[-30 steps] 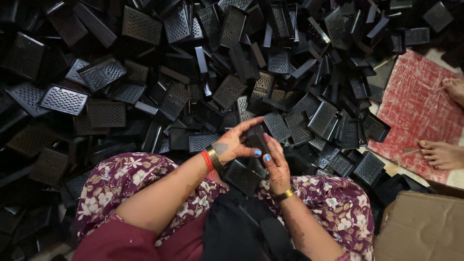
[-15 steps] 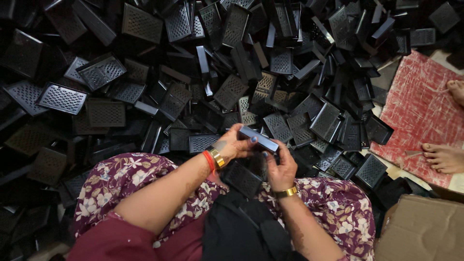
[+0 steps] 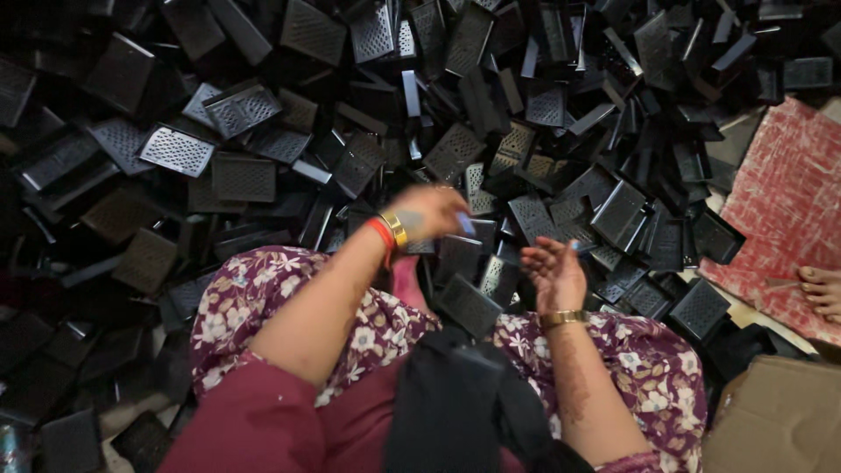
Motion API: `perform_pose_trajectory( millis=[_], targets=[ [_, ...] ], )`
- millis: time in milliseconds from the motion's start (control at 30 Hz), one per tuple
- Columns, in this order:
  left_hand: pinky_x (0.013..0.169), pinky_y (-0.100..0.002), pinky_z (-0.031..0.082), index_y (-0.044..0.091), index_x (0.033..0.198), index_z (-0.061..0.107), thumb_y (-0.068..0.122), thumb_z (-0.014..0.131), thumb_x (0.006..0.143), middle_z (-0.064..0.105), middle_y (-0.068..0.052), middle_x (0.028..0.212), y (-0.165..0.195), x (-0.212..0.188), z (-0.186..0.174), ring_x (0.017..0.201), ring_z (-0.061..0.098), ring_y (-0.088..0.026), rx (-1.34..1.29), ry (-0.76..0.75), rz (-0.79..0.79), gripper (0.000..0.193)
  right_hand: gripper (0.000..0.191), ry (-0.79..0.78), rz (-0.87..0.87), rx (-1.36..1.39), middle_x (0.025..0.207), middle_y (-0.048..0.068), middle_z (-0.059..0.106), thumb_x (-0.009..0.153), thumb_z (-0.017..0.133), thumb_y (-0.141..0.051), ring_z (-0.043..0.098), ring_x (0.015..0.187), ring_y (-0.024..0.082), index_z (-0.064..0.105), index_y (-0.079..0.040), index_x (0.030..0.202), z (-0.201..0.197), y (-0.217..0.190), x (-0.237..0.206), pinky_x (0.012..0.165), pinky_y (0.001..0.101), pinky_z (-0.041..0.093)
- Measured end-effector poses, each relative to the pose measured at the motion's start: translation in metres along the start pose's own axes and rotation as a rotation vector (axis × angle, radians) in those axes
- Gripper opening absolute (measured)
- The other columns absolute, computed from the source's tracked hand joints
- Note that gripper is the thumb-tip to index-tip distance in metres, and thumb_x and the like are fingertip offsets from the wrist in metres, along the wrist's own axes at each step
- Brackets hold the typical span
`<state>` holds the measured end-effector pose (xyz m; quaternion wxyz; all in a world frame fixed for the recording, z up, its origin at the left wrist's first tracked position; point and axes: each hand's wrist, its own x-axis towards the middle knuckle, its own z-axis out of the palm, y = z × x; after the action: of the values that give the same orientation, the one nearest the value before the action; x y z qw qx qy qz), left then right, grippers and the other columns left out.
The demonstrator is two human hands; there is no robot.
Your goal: The person sits on the floor among a large pile of black plastic grater components, picks up grater bodies and lids one at a time, presses the lids onto the bodies by hand, and places the assembled graters into a cardboard box beside them.
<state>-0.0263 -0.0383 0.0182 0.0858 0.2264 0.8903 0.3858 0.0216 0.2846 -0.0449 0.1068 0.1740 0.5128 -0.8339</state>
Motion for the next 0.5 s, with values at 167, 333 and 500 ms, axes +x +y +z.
perform_pose_trajectory(
  millis=[167, 333, 500],
  targets=[
    [0.079, -0.05, 0.057, 0.011, 0.107, 0.066, 0.017, 0.063, 0.09, 0.071, -0.017, 0.11, -0.049, -0.004, -0.054, 0.1, 0.069, -0.038, 0.591, 0.457, -0.79, 0.019, 0.053, -0.117, -0.01, -0.203, 0.101, 0.015, 0.074, 0.108, 0.046, -0.048, 0.069, 0.083, 0.021, 0.062, -0.001, 0.125, 0.006, 0.025, 0.002, 0.076, 0.0325, 0.053],
    [0.082, -0.05, 0.057, 0.015, 0.101, 0.07, 0.02, 0.062, 0.092, 0.074, -0.013, 0.103, 0.003, 0.018, -0.009, 0.098, 0.07, -0.036, 0.397, 0.395, -0.589, 0.013, 0.044, -0.258, -0.381, -0.512, 0.118, 0.012, 0.071, 0.101, 0.066, -0.026, 0.066, 0.109, 0.019, 0.057, -0.003, 0.137, 0.035, 0.01, -0.027, 0.098, 0.0326, 0.051],
    [0.085, -0.04, 0.058, 0.014, 0.107, 0.073, 0.03, 0.072, 0.084, 0.076, -0.009, 0.1, 0.081, 0.006, 0.047, 0.095, 0.075, -0.029, -0.305, 0.012, 0.028, 0.028, 0.078, -0.372, -0.261, -0.169, 0.137, 0.001, 0.059, 0.081, 0.078, -0.015, 0.057, 0.127, 0.016, 0.038, -0.012, 0.148, 0.055, -0.012, -0.071, 0.109, 0.033, 0.044]
  ],
)
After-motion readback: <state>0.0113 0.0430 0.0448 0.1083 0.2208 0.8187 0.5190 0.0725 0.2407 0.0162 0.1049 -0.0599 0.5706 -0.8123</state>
